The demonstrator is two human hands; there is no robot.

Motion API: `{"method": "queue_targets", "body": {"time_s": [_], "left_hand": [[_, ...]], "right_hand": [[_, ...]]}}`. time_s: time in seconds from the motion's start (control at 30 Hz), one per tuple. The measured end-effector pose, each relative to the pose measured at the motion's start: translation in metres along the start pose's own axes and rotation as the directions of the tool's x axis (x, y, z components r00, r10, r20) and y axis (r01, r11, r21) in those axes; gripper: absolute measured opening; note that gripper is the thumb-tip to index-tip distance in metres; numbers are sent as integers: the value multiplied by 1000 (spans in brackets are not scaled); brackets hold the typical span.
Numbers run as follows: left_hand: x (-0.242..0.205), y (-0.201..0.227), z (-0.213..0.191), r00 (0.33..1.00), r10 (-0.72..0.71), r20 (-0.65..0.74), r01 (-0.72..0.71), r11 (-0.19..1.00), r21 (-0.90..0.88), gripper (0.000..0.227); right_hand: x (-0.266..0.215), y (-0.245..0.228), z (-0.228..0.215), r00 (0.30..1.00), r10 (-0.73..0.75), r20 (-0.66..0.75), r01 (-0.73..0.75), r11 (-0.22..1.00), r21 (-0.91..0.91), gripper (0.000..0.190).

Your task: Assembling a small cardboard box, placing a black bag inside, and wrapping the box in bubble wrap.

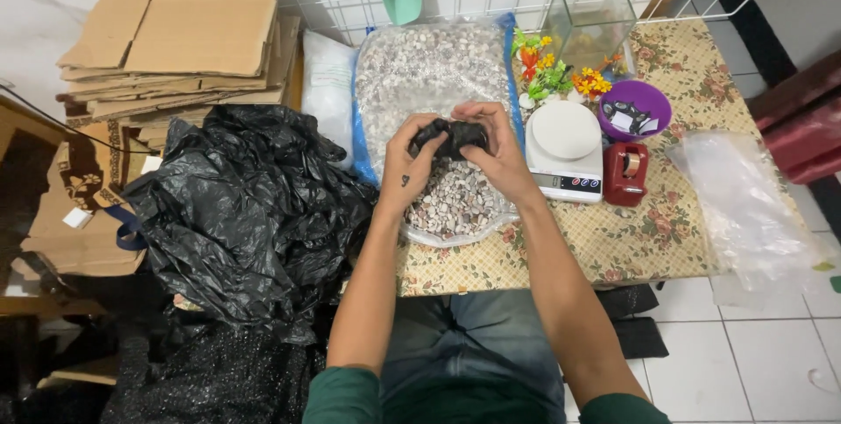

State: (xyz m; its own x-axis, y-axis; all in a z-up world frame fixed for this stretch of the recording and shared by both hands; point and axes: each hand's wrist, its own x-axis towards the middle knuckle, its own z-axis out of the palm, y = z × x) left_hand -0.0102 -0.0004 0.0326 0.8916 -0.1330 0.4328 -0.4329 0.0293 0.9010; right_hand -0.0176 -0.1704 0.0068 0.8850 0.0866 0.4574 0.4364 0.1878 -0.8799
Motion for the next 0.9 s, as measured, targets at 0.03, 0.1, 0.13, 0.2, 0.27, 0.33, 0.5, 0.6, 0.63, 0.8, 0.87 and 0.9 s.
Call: {"method": "queue_targets", "body": {"time_s": [0.03,0.1,0.13,0.2,0.27,0.33,0.5,0.6,0.63,0.8,0.87,0.9], "left_hand": [[0,-14,2,1000,0,1,0,1000,3,5],[1,-42,7,995,56,78,-56,998,-2,8],[0,-36,10,995,58,80,-58,998,2,8],[-2,-24,18,971,116,210,-110,993,-40,19],[-3,-8,28,948,128,290,-131,991,-11,24],[-2,-1,44,915,143,377,-157,988,6,29],[3,1,94,847,153,510,-240,964,110,26],[8,-1,108,838,181,514,-334,916,222,37],[6,-14,111,839,182,514,-334,916,221,37],[-3,-48,109,898,115,424,-345,783,518,25],[-2,-33,106,900,85,427,-299,834,464,20],[-3,-26,104,898,60,436,-253,881,401,16]], "right_hand": [[-3,-8,0,1000,-1,-1,1,1000,3,45],[-6,-26,-2,993,109,34,-109,994,4,53],[-11,-28,-12,994,105,34,-105,994,7,53],[-20,-33,-32,957,280,80,-273,958,-82,59],[-25,-51,-47,950,309,50,-298,942,-151,61],[-31,-67,-64,942,334,5,-325,919,-223,62],[-43,-50,-113,994,69,-80,-106,656,-747,58],[-49,-17,-128,992,-51,-115,-58,631,-773,53],[-53,-16,-124,992,-50,-115,-58,630,-774,53],[-65,-19,-104,995,-6,-99,-64,718,-693,60],[-64,-10,-111,993,-45,-113,-50,694,-718,48],[-66,-5,-114,988,-86,-131,-41,665,-746,36]]}}
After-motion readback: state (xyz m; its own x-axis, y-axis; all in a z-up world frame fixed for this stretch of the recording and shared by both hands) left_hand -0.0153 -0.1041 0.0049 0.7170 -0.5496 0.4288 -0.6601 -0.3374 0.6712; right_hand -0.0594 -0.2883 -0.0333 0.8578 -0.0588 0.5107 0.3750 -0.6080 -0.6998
